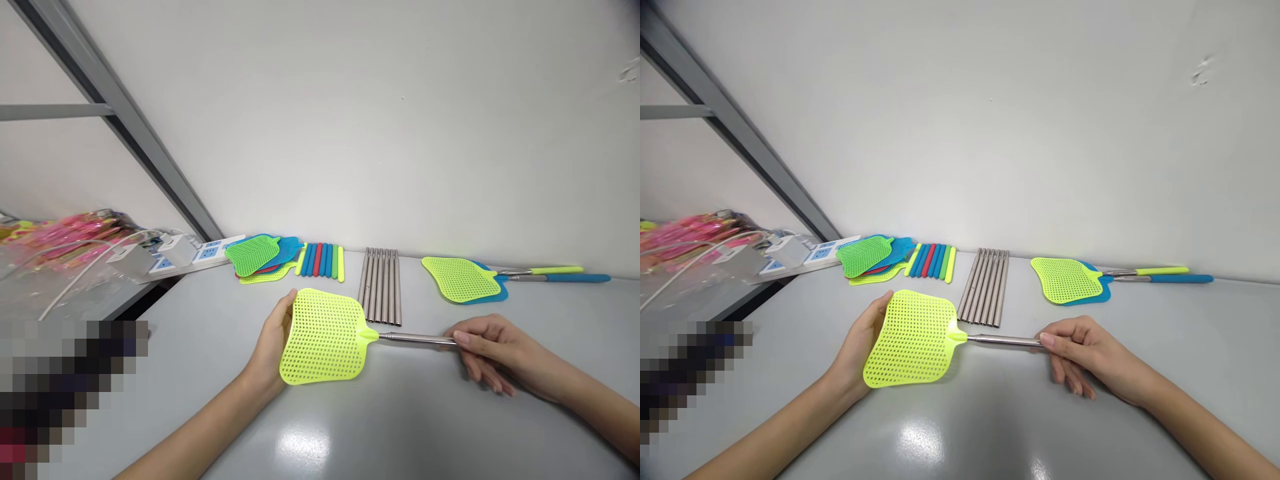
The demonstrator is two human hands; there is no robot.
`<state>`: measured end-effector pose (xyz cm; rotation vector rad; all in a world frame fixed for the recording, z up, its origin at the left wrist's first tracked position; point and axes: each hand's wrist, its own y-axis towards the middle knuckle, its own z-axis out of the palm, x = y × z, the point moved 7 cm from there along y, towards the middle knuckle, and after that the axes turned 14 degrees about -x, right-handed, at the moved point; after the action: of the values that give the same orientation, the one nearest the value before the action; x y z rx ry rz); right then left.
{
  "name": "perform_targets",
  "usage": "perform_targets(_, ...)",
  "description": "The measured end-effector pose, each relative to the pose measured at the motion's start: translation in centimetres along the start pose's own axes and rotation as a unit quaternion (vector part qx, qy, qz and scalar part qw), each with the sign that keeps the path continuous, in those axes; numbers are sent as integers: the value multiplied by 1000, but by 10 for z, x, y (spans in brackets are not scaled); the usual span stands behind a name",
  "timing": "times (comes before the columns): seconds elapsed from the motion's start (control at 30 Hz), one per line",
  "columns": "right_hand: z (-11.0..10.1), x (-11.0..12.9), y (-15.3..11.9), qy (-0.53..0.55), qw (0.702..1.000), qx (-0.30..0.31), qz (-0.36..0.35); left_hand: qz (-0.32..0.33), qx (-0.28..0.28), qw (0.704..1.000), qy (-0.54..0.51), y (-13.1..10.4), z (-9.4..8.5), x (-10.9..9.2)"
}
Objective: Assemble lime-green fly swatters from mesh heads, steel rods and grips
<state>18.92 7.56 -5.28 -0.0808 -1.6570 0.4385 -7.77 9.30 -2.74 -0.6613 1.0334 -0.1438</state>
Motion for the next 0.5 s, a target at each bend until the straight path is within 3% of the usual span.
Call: perform_targets(0.5, 4, 7, -1, 3, 1000, 11, -14, -28, 38, 999, 19, -1, 6, 1)
